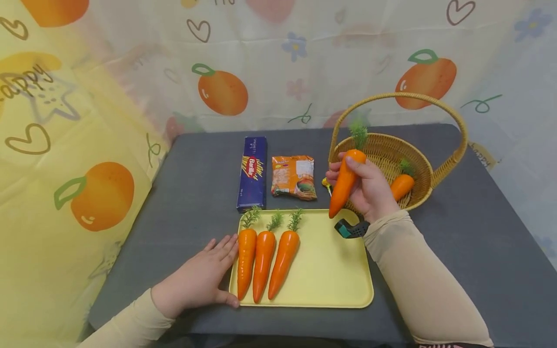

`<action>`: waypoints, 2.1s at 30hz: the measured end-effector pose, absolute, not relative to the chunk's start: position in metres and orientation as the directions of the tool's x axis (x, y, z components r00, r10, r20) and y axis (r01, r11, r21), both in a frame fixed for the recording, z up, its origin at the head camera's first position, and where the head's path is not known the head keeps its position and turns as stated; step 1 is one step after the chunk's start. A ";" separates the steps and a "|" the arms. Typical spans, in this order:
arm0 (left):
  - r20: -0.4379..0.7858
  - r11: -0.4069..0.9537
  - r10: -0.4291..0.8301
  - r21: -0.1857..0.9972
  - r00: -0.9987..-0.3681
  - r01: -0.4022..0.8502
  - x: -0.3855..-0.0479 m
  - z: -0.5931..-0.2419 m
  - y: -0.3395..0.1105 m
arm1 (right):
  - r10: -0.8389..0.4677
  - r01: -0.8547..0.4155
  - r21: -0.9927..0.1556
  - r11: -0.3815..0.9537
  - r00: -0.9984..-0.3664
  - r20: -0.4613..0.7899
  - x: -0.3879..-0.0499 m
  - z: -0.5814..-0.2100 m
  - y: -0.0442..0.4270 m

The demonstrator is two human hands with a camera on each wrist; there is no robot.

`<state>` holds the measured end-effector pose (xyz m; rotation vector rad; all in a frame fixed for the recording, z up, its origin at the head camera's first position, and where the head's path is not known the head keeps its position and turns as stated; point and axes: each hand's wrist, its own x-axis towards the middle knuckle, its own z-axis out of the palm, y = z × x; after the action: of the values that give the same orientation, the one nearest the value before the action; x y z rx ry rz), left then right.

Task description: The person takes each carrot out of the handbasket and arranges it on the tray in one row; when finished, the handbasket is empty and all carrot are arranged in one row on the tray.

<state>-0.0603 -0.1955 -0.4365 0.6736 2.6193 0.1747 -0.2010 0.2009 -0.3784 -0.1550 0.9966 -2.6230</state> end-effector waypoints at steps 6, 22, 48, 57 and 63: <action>-0.372 0.874 0.486 0.223 -0.791 0.432 -0.062 -0.436 -0.195 | -0.317 0.232 -0.748 -0.621 -0.948 -0.030 -0.175 -0.393 0.188; -0.361 0.876 0.483 0.222 -0.798 0.429 -0.060 -0.435 -0.195 | -0.447 0.455 -0.817 -0.355 -0.850 -0.279 -0.126 -0.433 0.166; -0.337 0.865 0.502 0.216 -0.797 0.453 -0.058 -0.435 -0.196 | -0.478 0.523 -0.852 -0.036 -0.758 -0.445 -0.089 -0.436 0.150; -0.348 0.868 0.496 0.221 -0.796 0.444 -0.058 -0.436 -0.196 | -0.374 0.473 -0.879 0.062 -0.805 -0.460 -0.082 -0.431 0.147; -0.340 0.869 0.495 0.213 -0.800 0.447 -0.058 -0.436 -0.195 | -0.323 0.445 -0.888 0.114 -0.829 -0.457 -0.080 -0.427 0.147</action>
<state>-0.0576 -0.1952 -0.4358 0.6969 2.6522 0.1709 -0.0803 0.1466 -0.4273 0.1186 1.8370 -1.7724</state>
